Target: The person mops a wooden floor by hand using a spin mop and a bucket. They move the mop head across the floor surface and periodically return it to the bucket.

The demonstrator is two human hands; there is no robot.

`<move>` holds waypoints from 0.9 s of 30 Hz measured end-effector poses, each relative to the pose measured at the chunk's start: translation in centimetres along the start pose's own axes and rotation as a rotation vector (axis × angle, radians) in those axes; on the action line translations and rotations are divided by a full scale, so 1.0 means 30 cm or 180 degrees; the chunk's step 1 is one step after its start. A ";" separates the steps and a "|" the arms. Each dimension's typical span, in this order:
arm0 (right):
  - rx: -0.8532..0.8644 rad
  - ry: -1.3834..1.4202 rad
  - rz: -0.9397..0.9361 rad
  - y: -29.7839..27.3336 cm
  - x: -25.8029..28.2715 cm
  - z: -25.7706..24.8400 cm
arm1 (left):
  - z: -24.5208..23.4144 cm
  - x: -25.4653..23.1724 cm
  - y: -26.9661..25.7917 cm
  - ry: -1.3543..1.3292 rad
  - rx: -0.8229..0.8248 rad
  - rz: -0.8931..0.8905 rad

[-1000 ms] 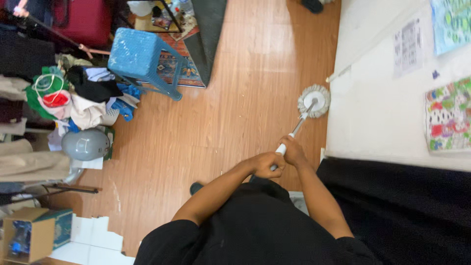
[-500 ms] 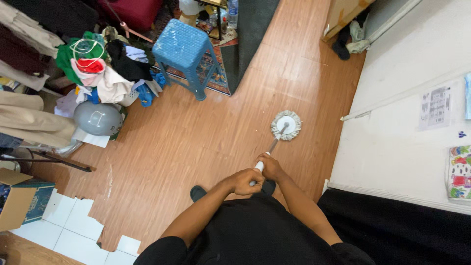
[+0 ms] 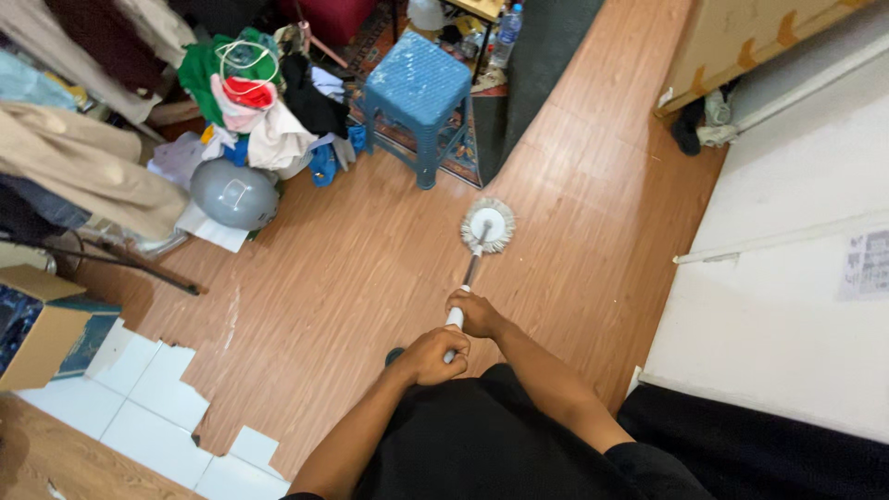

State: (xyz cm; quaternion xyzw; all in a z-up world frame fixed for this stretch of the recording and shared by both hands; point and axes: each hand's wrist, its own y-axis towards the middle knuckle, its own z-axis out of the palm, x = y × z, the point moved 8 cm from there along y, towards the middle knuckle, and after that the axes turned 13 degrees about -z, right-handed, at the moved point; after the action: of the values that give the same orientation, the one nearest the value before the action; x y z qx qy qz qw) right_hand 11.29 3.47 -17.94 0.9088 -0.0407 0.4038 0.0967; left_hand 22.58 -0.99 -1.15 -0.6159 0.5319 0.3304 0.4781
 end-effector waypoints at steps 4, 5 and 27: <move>-0.0014 0.0185 -0.0284 0.118 0.095 0.061 | -0.095 0.006 -0.084 0.0075 -0.0149 -0.0062; -0.0034 0.0223 -0.0350 0.134 0.123 0.059 | -0.104 0.000 -0.099 0.0115 -0.0114 -0.0120; -0.1302 -0.0030 0.0555 -0.811 -0.047 -0.197 | 0.679 -0.193 0.198 -0.0128 0.1529 0.0609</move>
State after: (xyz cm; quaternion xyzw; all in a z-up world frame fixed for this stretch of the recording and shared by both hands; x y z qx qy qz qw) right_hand 9.76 28.50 -18.60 0.8652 -0.2007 0.3897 0.2435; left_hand 17.64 20.26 -3.88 -0.4248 0.6414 0.2504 0.5877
